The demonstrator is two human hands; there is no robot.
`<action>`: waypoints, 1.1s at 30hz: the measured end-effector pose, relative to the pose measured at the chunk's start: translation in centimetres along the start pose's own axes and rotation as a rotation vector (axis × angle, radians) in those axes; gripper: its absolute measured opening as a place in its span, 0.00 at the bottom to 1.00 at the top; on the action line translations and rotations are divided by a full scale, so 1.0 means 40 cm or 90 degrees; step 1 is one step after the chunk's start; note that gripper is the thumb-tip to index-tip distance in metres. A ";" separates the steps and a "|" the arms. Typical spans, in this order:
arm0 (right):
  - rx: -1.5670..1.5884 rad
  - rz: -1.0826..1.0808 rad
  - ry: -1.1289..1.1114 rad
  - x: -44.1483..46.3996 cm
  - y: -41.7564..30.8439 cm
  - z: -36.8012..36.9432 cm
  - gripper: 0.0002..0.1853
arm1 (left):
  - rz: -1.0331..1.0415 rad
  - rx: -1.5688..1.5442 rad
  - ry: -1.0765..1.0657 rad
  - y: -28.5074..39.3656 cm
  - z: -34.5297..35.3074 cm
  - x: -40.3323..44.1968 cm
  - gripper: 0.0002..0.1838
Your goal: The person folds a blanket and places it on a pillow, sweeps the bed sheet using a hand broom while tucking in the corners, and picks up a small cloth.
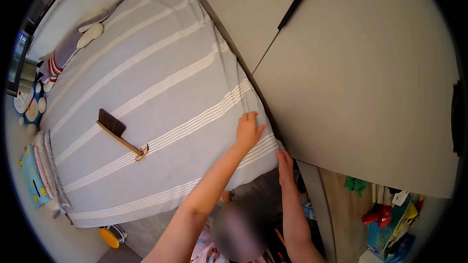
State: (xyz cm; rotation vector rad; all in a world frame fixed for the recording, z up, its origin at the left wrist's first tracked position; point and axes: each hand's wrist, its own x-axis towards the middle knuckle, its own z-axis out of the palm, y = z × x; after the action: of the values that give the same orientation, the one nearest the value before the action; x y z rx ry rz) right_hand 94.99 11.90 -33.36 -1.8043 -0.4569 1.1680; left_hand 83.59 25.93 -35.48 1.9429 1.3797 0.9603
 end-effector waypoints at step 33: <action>0.257 0.051 0.180 0.060 0.129 -0.015 0.07 | -1.018 -0.728 -0.262 -0.118 -0.032 -0.524 0.11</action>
State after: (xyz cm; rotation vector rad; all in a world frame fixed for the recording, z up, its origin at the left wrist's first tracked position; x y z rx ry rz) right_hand 95.85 10.63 -38.86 -1.6066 0.0170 0.9565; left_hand 75.52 7.54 -43.22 -0.0637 1.1517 0.2645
